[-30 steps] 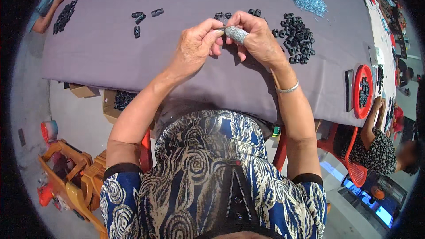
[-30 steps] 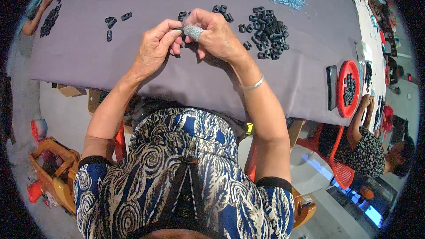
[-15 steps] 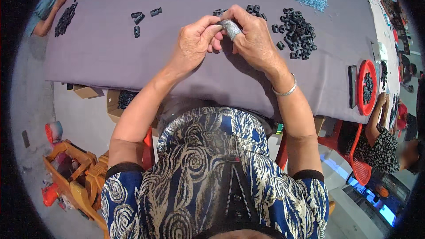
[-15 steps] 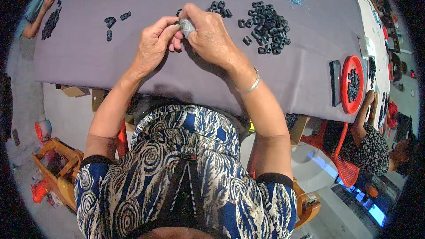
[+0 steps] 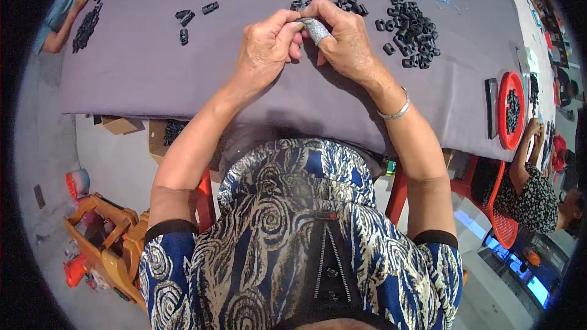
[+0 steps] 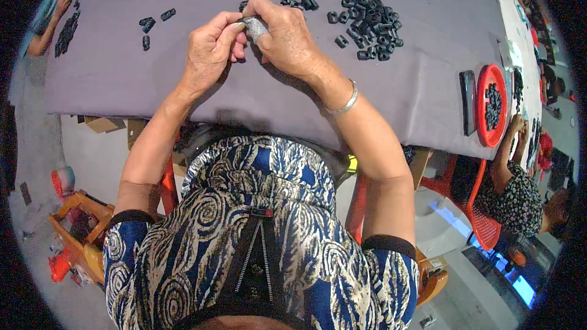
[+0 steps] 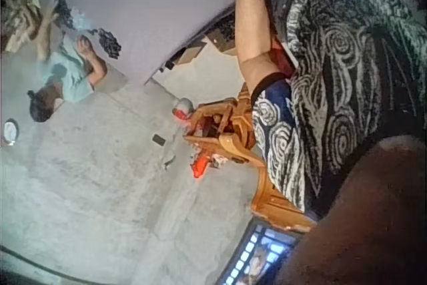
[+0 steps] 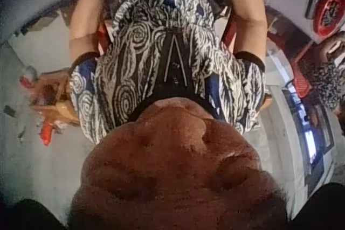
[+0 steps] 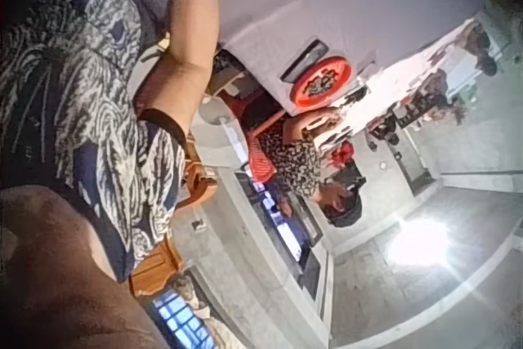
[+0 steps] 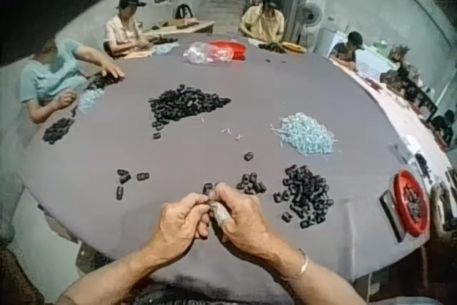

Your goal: The person assembles plastic cord locks by hand, picking up components from the table and fitting the pieces together one by one.

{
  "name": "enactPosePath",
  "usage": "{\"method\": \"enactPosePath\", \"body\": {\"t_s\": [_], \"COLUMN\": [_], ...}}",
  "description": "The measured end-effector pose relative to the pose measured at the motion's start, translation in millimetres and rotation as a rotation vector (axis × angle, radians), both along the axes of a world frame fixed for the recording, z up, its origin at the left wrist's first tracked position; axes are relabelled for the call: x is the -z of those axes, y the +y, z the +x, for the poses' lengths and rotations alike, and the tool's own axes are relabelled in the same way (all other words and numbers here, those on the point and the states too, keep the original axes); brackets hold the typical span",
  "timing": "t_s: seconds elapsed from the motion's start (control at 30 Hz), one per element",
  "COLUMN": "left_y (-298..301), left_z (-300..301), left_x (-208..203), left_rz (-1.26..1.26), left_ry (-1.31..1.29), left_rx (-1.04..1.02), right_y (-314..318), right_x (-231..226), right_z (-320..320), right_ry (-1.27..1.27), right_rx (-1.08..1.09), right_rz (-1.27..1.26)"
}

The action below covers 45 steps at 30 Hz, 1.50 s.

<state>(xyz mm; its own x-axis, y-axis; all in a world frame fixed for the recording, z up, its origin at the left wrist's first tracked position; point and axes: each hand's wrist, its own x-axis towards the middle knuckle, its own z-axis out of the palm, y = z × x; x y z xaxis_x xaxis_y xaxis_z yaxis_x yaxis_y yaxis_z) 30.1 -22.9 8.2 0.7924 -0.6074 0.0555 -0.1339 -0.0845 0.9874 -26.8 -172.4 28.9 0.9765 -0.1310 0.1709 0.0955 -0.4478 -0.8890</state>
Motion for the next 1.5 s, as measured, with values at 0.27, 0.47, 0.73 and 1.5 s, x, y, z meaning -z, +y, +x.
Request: {"method": "enactPosePath", "body": {"t_s": [0.27, 0.47, 0.73, 1.5], "left_y": [1, 4, 3, 4], "left_z": [6, 8, 8, 4], "left_x": [4, -1, -3, -7], "left_rz": [-0.106, -0.121, -0.147, -0.403], "left_ry": [0.103, 0.177, 0.179, -0.105], "left_rx": [0.064, 0.105, 0.064, 0.277], "right_y": [7, 4, 2, 5], "right_x": [7, -3, -2, 10], "right_z": [-2, -4, -3, -12], "right_ry": [-0.317, -0.123, -0.107, 0.219], "right_rx": [0.028, 0.01, 0.036, -0.383], "right_rz": [-0.283, -0.052, 0.007, 1.146]}}
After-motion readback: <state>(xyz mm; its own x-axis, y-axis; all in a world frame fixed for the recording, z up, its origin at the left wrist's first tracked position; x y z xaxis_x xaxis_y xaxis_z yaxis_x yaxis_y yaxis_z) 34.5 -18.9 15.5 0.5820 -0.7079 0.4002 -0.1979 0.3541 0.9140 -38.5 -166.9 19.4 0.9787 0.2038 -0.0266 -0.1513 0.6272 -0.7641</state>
